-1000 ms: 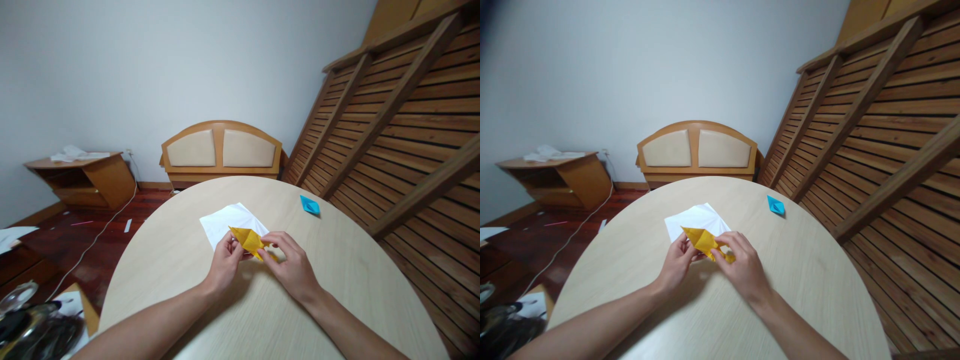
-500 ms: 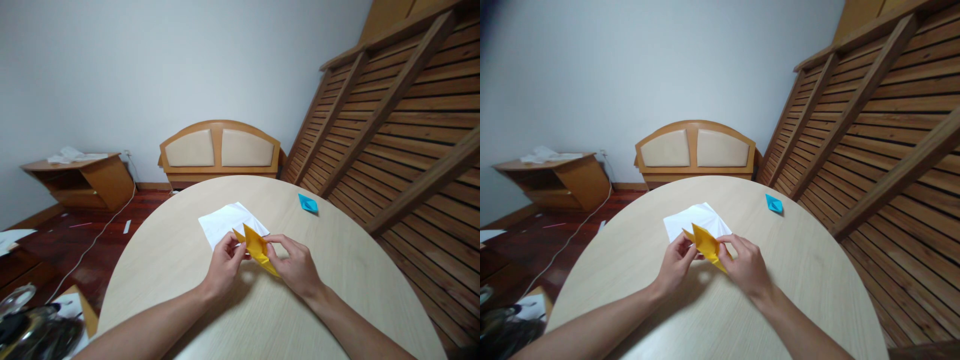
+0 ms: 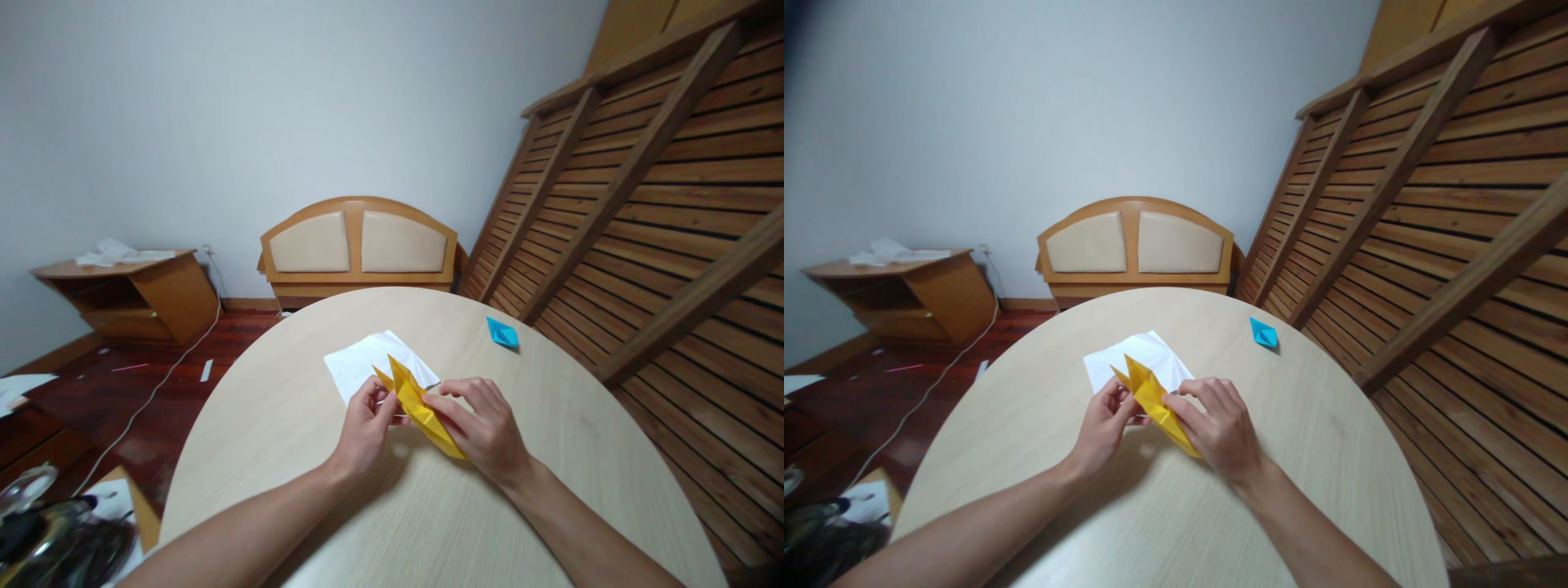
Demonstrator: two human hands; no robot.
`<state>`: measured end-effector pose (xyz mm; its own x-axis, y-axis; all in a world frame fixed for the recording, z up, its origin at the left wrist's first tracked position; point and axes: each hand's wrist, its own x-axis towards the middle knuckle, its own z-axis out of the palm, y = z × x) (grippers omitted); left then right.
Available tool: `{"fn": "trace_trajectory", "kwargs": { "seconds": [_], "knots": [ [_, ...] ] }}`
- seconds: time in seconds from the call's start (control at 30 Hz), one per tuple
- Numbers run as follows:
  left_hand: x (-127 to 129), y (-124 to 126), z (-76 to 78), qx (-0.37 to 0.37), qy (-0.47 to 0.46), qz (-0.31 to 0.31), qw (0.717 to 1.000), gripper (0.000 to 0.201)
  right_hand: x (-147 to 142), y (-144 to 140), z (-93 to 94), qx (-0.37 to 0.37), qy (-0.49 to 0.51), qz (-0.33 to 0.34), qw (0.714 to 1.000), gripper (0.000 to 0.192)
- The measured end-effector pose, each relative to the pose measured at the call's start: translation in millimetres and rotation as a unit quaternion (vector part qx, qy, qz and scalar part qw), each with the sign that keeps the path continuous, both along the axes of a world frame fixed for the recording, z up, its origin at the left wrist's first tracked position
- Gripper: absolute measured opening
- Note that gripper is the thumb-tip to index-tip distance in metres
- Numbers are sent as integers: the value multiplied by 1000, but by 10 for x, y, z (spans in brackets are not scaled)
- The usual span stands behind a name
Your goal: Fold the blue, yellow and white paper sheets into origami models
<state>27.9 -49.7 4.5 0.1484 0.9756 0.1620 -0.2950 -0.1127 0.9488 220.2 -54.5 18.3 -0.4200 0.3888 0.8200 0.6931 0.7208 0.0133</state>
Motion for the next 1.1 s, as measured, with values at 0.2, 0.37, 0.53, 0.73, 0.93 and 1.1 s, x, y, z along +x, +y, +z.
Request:
{"fn": "trace_trajectory", "kwargs": {
  "seconds": [0.2,0.37,0.53,0.73,0.93,1.1],
  "knots": [
    [5,-19,17,-1,1,-7,1000,43,28,6,26,-34,-17,13,999,15],
    [0,-27,18,2,13,-13,1000,45,46,24,11,-49,0,5,999,12],
    [-4,-29,14,5,16,-16,1000,43,41,53,-12,-68,32,-18,997,11],
    [5,-32,29,4,10,-18,1000,45,16,67,-28,-128,55,11,990,12],
    [-20,16,40,-3,10,35,999,46,-53,32,-20,-276,212,23,937,15],
    [-34,57,67,-27,21,67,997,54,-37,119,-92,-298,352,24,887,20]
  ]
}}
